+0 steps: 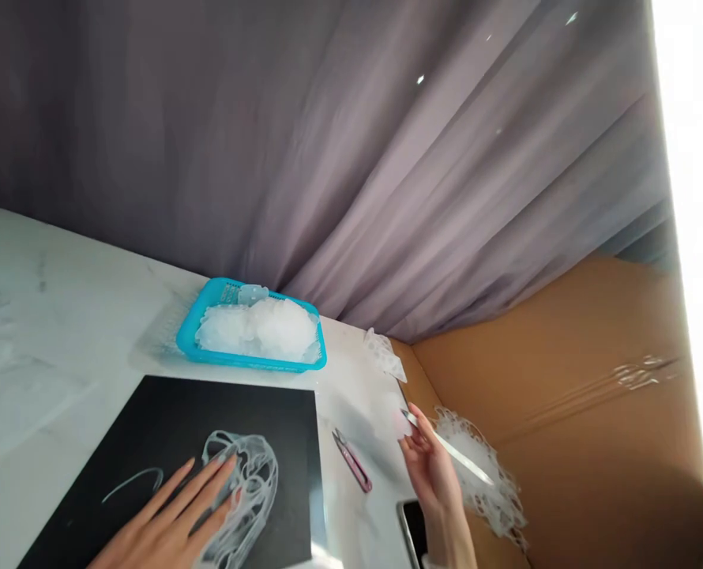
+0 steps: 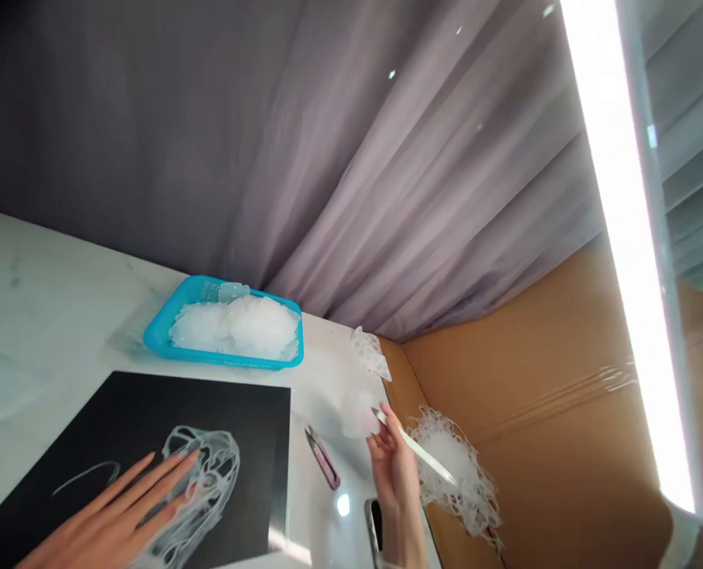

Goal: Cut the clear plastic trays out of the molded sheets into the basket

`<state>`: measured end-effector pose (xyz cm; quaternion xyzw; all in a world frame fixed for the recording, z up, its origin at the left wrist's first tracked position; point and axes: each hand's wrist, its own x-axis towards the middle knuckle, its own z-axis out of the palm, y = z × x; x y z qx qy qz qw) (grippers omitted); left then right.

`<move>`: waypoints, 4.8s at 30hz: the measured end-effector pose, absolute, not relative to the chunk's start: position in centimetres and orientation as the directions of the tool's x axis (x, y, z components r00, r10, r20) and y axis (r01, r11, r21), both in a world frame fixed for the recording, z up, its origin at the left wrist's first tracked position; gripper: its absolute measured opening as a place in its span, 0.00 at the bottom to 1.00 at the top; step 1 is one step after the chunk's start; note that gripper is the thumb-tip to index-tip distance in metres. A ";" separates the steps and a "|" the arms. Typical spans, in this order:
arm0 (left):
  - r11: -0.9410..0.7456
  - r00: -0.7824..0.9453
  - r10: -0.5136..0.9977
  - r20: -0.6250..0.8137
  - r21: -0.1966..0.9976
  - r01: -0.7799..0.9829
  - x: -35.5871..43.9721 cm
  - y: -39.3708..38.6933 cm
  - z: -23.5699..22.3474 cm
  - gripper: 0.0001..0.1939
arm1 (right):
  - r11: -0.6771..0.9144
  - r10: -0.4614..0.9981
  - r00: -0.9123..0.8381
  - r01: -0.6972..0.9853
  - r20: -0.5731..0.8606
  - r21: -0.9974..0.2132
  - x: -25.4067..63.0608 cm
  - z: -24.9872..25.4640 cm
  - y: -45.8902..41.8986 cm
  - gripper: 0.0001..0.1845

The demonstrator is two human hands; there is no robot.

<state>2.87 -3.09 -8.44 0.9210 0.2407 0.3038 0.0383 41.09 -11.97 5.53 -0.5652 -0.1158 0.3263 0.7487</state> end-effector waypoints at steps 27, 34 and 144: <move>0.301 0.502 0.848 -0.169 0.933 -0.195 1.8 -0.8 2.7 0.16 | -0.264 0.960 0.023 -0.271 -0.281 -0.926 24.2 8.0 -3.9 0.34; 0.430 0.521 0.831 -0.196 0.820 -0.379 1.9 -0.8 2.2 0.20 | -0.267 0.962 -0.052 -0.366 -0.267 -0.891 24.4 7.7 -4.1 0.31; -0.720 0.783 0.569 0.253 0.613 0.325 -3.4 -7.4 -4.5 0.45 | -0.007 0.992 0.105 0.626 0.076 -0.780 17.4 0.0 -12.5 0.09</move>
